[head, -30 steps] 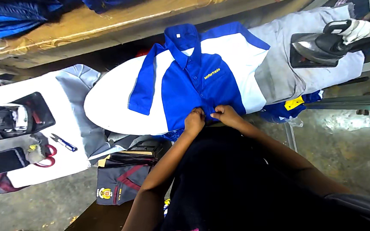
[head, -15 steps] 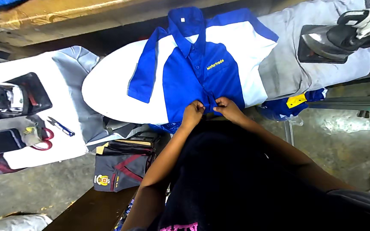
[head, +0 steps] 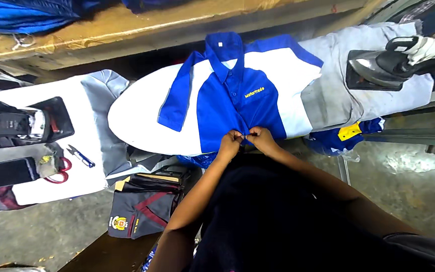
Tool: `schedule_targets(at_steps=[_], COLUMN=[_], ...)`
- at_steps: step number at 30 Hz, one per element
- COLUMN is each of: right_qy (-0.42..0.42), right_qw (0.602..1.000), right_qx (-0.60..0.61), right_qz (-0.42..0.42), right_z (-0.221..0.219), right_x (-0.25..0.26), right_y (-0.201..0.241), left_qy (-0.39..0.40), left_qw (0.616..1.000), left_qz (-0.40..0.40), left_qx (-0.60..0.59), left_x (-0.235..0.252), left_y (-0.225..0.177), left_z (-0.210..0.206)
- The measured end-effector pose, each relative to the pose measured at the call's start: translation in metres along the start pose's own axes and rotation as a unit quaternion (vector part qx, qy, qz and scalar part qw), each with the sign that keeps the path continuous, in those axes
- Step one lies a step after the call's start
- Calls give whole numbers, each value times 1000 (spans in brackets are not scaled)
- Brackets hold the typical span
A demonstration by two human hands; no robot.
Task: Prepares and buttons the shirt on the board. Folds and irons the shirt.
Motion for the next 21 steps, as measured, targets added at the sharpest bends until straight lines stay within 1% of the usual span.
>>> schedule_targets(at_steps=[2,6,14,21], right_qy=[-8,-29,-39,-43], right_qw=[1000,997,988,983], right_qx=[5,72,149,178], right_qz=[1,-2,-19,-18], right_z=[-2,-3,-1,-1], right_x=[-2,-4,-6,-8], right_y=[0,1,11,12], left_qy=[-2,-12,-53,-67], left_qw=[1000,998,992,988], left_qz=[1,-1,-10,-16], left_qx=[-21,-55,-114,-136], left_x=[1,0,-7,-8], left_y=[-1,-2,-13,-15], left_z=[0,-2,3,4])
Point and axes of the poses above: each hand's wrist, its own x-axis towards the middle knuckle, its own z-axis out of the back of the hand, y = z × x, the point moved 6 cm from there along x, towards the middle knuckle, and after that the axes turned 7 degrees about x, right-handed, at the moved point
